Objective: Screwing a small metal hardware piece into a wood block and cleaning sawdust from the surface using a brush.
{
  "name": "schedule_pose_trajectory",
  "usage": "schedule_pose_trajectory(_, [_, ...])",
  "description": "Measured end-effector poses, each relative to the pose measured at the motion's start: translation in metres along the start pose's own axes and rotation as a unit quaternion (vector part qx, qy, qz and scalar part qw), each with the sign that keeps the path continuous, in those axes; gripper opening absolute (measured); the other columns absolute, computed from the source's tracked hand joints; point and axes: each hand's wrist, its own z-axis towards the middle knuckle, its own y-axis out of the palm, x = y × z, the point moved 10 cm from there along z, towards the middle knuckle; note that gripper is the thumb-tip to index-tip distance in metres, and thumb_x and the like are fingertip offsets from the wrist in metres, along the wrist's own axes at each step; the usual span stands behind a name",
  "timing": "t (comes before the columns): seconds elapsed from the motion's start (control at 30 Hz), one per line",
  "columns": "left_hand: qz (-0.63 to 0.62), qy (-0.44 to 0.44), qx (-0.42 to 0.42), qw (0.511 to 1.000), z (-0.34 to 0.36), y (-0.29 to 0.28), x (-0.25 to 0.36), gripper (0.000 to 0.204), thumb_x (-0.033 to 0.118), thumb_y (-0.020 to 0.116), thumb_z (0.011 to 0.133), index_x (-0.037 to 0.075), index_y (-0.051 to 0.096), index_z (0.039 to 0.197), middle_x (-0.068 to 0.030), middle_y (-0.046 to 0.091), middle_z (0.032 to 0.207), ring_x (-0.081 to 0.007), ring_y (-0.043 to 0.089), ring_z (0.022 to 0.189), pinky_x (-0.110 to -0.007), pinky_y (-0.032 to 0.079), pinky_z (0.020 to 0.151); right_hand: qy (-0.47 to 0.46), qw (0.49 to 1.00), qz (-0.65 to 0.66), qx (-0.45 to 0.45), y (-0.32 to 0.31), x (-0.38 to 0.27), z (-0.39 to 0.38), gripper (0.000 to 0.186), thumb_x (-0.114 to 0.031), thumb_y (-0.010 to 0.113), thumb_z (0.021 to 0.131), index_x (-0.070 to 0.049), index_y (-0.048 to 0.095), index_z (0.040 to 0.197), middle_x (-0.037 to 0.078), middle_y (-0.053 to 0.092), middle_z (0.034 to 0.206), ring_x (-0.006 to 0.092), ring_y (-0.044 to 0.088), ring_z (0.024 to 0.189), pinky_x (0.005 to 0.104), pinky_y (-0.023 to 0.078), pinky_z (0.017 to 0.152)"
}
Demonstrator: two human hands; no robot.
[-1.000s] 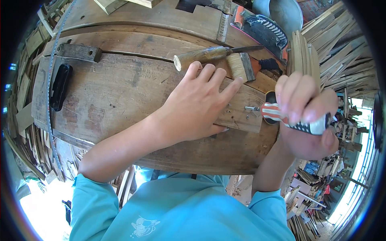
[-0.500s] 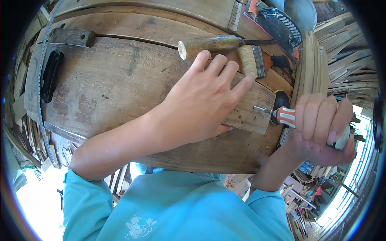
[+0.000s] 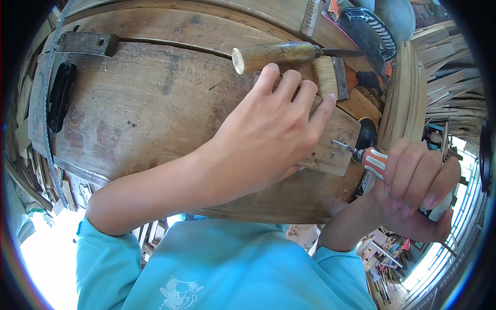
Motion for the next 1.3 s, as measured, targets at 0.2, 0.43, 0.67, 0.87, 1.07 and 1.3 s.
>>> schedule_pose_trajectory(0.2, [-0.001, -0.004, -0.003, 1.0, -0.001, 0.003, -0.001, 0.079, 0.036, 0.086, 0.073, -0.003, 0.065, 0.138, -0.0109, 0.06, 0.103, -0.0277, 0.056, 0.105, -0.042, 0.041, 0.098, -0.004, 0.999, 0.002, 0.035, -0.004, 0.004, -0.003, 0.024, -0.034, 0.067, 0.091, -0.016, 0.053, 0.085, -0.003, 0.06, 0.062, 0.007, 0.056, 0.047, 0.0203, 0.047, 0.05])
schedule_pose_trajectory(0.43, [-0.016, -0.016, -0.002, 1.0, 0.001, 0.003, -0.003, 0.079, 0.031, 0.085, 0.072, 0.0, 0.062, 0.142, -0.0136, 0.059, 0.11, -0.0297, 0.055, 0.107, -0.045, 0.041, 0.1, 0.01, 0.998, -0.007, 0.054, -0.002, 0.0, -0.003, 0.025, -0.036, 0.064, 0.093, -0.015, 0.052, 0.087, -0.002, 0.059, 0.064, 0.0079, 0.056, 0.05, 0.0221, 0.047, 0.053])
schedule_pose_trajectory(0.67, [0.017, -0.003, 0.038, 0.999, -0.001, -0.002, 0.001, 0.063, 0.026, 0.077, 0.08, -0.003, 0.069, 0.135, -0.0112, 0.061, 0.097, -0.0273, 0.057, 0.099, -0.042, 0.043, 0.096, 0.012, 0.995, -0.015, 0.099, 0.001, 0.0, -0.008, 0.027, -0.036, 0.06, 0.097, -0.013, 0.051, 0.089, 0.001, 0.056, 0.069, 0.0103, 0.051, 0.054, 0.0258, 0.042, 0.056])
schedule_pose_trajectory(0.87, [0.016, -0.002, 0.037, 0.999, 0.0, -0.003, -0.001, 0.07, 0.031, 0.082, 0.076, -0.002, 0.069, 0.135, -0.0108, 0.062, 0.098, -0.0274, 0.057, 0.101, -0.043, 0.042, 0.097, -0.006, 0.992, -0.022, 0.122, -0.001, -0.001, -0.008, 0.029, -0.038, 0.058, 0.099, -0.011, 0.051, 0.091, 0.003, 0.054, 0.07, 0.0119, 0.048, 0.055, 0.0275, 0.04, 0.055])
schedule_pose_trajectory(1.07, [-0.055, -0.021, -0.026, 0.998, 0.003, -0.005, -0.002, 0.101, 0.045, 0.095, 0.067, 0.004, 0.055, 0.15, -0.0168, 0.056, 0.124, -0.0339, 0.053, 0.12, -0.05, 0.039, 0.106, -0.081, 0.983, -0.027, 0.161, 0.001, -0.012, -0.016, 0.039, -0.043, 0.056, 0.103, -0.005, 0.053, 0.093, 0.008, 0.057, 0.07, 0.0159, 0.05, 0.056, 0.0302, 0.039, 0.052])
schedule_pose_trajectory(1.3, [-0.056, -0.011, -0.039, 0.998, -0.004, -0.003, 0.0, 0.106, 0.05, 0.092, 0.07, 0.007, 0.049, 0.156, -0.019, 0.056, 0.13, -0.0367, 0.052, 0.123, -0.054, 0.036, 0.108, -0.061, 0.98, -0.043, 0.184, 0.003, -0.008, -0.012, 0.043, -0.042, 0.063, 0.1, -0.002, 0.057, 0.086, 0.008, 0.056, 0.062, 0.0159, 0.05, 0.051, 0.03, 0.038, 0.047])
